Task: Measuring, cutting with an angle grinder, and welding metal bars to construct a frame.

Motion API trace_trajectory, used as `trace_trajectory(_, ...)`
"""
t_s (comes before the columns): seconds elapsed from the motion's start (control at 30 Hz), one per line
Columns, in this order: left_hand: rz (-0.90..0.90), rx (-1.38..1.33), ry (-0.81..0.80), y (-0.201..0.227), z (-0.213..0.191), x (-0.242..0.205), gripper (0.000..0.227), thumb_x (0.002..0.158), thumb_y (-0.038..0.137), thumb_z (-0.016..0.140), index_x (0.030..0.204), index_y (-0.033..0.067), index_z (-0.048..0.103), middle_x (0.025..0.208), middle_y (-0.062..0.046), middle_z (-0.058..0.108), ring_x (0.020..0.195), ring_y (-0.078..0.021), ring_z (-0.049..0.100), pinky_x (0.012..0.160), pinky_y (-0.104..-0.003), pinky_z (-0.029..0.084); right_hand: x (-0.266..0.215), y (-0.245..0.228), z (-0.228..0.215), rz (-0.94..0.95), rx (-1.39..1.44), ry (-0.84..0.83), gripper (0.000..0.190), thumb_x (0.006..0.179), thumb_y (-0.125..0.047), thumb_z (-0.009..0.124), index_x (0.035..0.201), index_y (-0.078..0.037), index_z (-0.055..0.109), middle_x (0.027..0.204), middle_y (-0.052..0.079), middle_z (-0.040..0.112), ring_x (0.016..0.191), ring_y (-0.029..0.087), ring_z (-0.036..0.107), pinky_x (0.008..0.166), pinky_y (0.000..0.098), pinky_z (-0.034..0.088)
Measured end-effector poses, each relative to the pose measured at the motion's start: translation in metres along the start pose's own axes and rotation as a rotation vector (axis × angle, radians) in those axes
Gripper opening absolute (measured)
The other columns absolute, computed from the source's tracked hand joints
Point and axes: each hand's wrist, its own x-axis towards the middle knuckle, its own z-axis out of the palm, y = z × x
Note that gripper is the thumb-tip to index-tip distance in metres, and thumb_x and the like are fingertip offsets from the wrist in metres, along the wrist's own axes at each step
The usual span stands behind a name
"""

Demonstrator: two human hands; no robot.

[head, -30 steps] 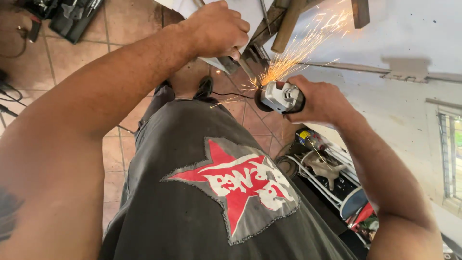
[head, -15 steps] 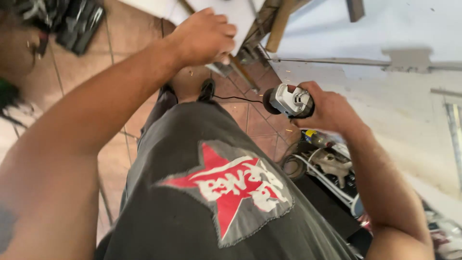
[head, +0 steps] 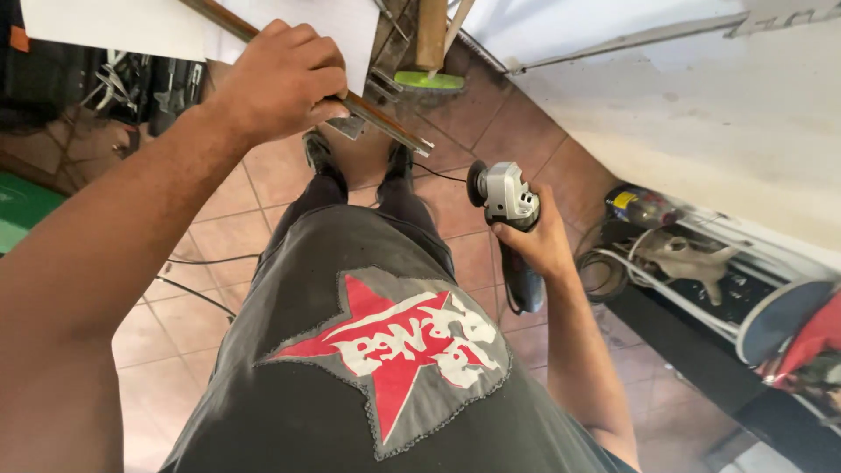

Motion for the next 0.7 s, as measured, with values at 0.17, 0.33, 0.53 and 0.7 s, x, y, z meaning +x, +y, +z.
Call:
trace_trajectory(0.17,-0.038,-0.065,-0.057,-0.001,0.006,-0.011,0.038,0.097,0.046,0.08,0.125,0.0222,0.069,0.131,0.0,0.061,0.116,-0.0283,0.056,0.1,-0.049,0.05,-0.011,0.016,0.023,0.043,0.226,0.03,0.082,0.071,-0.036,0.081,0.139,-0.007,0.046,0.122,0.008,0.062,0.109,0.015,0.057,0.093,0.0322,0.046)
trace_trajectory(0.33,-0.107,-0.047,-0.135,0.011,-0.025,0.007,0.039,0.092,0.052,0.079,0.115,0.0212,0.071,0.124,-0.001,0.065,0.114,-0.0246,0.057,0.099,-0.043,0.045,-0.018,-0.002,0.017,0.069,0.408,-0.014,0.099,0.069,-0.017,0.074,0.156,-0.007,0.028,0.135,0.013,0.052,0.115,0.017,0.052,0.097,0.0302,0.047)
trace_trajectory(0.53,-0.294,-0.434,0.228,0.11,-0.037,0.051,0.035,0.094,0.052,0.074,0.105,0.0191,0.068,0.109,-0.008,0.067,0.097,-0.0304,0.066,0.078,-0.045,0.049,0.022,0.005,0.005,-0.091,0.658,0.117,0.106,0.063,-0.03,0.087,0.154,-0.014,0.036,0.125,0.016,0.06,0.105,0.023,0.063,0.084,0.0393,0.055)
trace_trajectory(0.7,-0.678,-1.385,-0.179,0.176,-0.047,0.103,0.087,0.075,0.07,0.074,0.141,0.0172,0.054,0.134,-0.013,0.07,0.127,-0.0324,0.065,0.108,-0.046,0.051,0.079,-0.064,0.014,-0.427,0.866,0.278,0.103,0.075,-0.025,0.092,0.158,-0.017,0.032,0.136,0.016,0.053,0.117,0.025,0.054,0.098,0.0461,0.047)
